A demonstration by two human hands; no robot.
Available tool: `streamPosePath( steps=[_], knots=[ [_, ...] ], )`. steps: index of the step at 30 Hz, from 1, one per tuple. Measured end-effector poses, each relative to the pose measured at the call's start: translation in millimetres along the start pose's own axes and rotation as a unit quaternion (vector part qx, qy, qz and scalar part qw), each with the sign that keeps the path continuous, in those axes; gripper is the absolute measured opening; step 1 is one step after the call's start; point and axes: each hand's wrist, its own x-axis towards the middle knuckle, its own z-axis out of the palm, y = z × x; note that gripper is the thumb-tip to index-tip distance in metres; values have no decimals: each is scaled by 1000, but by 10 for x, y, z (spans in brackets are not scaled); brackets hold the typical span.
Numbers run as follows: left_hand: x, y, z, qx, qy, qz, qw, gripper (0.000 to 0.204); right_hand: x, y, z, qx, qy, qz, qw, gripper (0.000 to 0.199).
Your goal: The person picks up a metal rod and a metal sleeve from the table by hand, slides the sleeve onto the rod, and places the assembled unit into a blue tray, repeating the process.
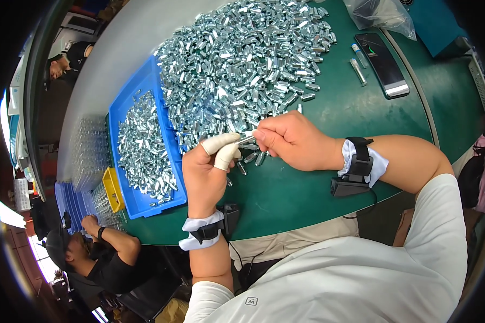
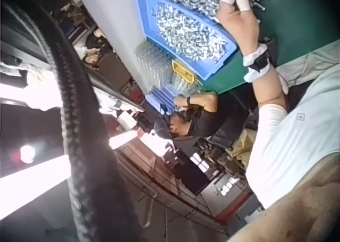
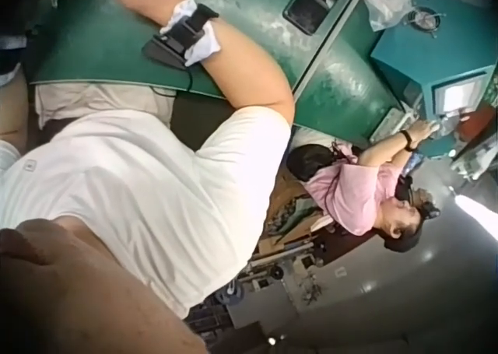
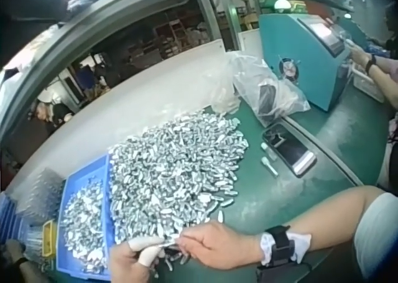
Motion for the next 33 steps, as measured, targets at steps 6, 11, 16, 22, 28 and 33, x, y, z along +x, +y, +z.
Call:
streamPosePath(
  steps=[6,11,16,22,28,33],
  knots=[
    [38,-19,82,-72,-57,-72,993,15,16,48,10,-18,-7,-24,1000,30],
    [6,-5,84,-89,-23,-32,995,18,19,18,8,-9,-7,-26,1000,30],
    [45,-24,-319,-134,232,43,963,19,2,34,-21,53,-4,29,998,33],
    [162,21,-392,71,247,62,965,15,10,9,-14,74,-19,47,996,35],
    [267,-197,-334,418,106,67,900,12,20,-2,8,70,16,32,997,35],
    [196,-5,-207,129,61,21,990,14,5,-16,5,81,31,29,996,35]
  ],
)
